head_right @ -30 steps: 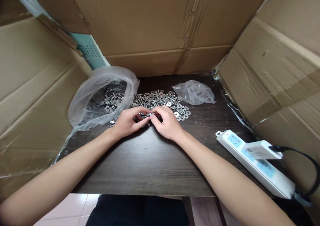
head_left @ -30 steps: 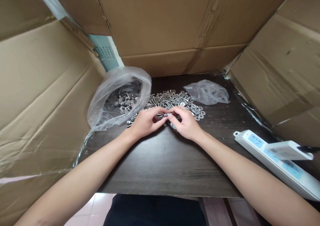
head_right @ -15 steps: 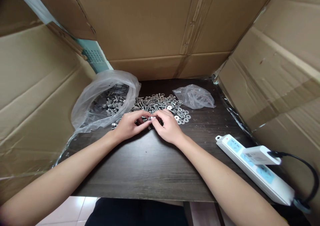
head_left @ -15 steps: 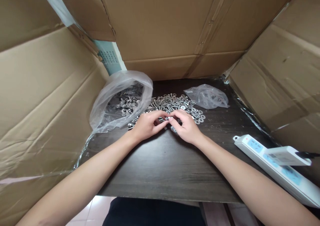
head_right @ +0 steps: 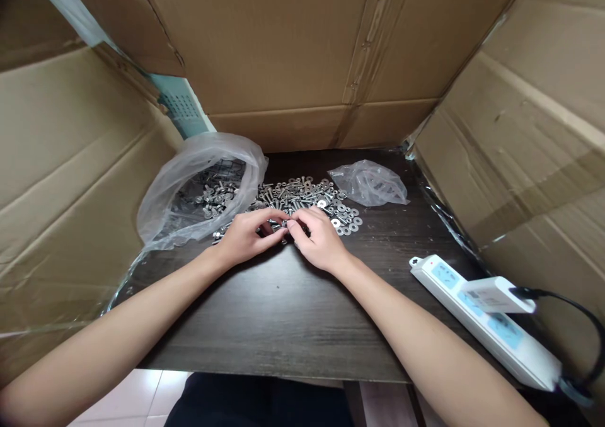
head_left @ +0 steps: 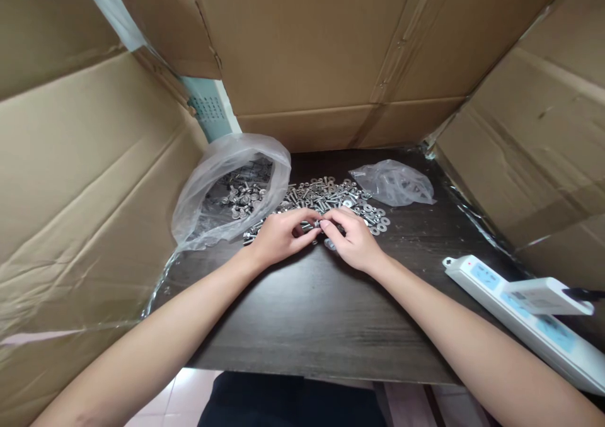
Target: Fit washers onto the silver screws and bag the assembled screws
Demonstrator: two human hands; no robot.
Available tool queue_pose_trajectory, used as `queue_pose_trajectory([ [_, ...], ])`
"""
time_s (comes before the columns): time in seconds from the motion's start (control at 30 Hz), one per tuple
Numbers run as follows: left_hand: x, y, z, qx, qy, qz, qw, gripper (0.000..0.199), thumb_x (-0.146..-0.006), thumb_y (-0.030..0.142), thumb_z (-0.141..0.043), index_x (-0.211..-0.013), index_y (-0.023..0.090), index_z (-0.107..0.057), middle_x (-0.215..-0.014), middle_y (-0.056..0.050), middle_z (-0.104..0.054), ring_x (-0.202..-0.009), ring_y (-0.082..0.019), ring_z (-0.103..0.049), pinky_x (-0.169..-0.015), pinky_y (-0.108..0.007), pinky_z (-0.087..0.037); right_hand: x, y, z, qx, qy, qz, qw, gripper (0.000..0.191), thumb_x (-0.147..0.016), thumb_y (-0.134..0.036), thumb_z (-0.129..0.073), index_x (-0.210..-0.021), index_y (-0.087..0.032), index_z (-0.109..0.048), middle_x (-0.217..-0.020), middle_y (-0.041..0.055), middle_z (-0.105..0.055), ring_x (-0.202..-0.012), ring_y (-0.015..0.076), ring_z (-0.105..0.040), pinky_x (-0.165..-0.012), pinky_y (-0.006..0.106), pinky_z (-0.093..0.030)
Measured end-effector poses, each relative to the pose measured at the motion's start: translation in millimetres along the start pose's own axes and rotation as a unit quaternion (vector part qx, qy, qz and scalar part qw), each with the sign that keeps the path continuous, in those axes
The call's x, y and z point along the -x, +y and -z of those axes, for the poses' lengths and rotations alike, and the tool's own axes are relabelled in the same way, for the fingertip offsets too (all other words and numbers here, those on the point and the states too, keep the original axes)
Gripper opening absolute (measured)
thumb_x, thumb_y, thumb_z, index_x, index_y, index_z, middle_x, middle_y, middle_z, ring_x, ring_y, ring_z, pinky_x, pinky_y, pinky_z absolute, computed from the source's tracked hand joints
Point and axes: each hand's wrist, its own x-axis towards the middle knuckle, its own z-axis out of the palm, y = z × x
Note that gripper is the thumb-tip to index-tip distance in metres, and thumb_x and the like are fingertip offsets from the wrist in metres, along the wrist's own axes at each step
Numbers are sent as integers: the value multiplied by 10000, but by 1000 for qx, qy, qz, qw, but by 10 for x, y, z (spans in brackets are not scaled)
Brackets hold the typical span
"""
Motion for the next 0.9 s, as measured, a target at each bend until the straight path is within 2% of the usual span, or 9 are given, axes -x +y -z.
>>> queue_pose_trajectory([
  [0.2,-3,7,5,2,-3,-3,1000,161,-941,257,-649,-1082,188,-687,-932,-14,-756,-610,-92,-660,-625,-203,-507,5,9,3,-3,-3,-4,1000,196,-993,-263,-513,-827,-227,-611,-784,32,-648,-808,224,-579,-773,373,-456],
  [0.4,-7,-1,7,2,-1,-1,1000,179,-955,277,-655,-1106,187,-690,-980,-26,-757,-619,-91,-656,-640,-208,-517,13,21,-5,-3,9,0,1000,83,-946,-213,-549,-938,-226,-631,-866,41,-675,-849,231,-596,-803,382,-465],
  [0.67,-5,-6,5,-7,-5,-8,1000,164,-950,264,-653,-1086,178,-681,-922,-17,-753,-615,-98,-662,-633,-207,-510,12,16,-6,-3,17,1,1000,78,-950,-209,-553,-925,-220,-626,-856,40,-674,-838,224,-606,-792,369,-470],
  [0.9,0,-4,-11,2,-4,5,1000,192,-943,251,-642,-1124,189,-661,-972,-11,-759,-602,-82,-659,-626,-194,-499,12,33,-13,3,16,11,1000,130,-983,-233,-530,-909,-212,-634,-843,41,-677,-831,219,-598,-787,360,-462],
])
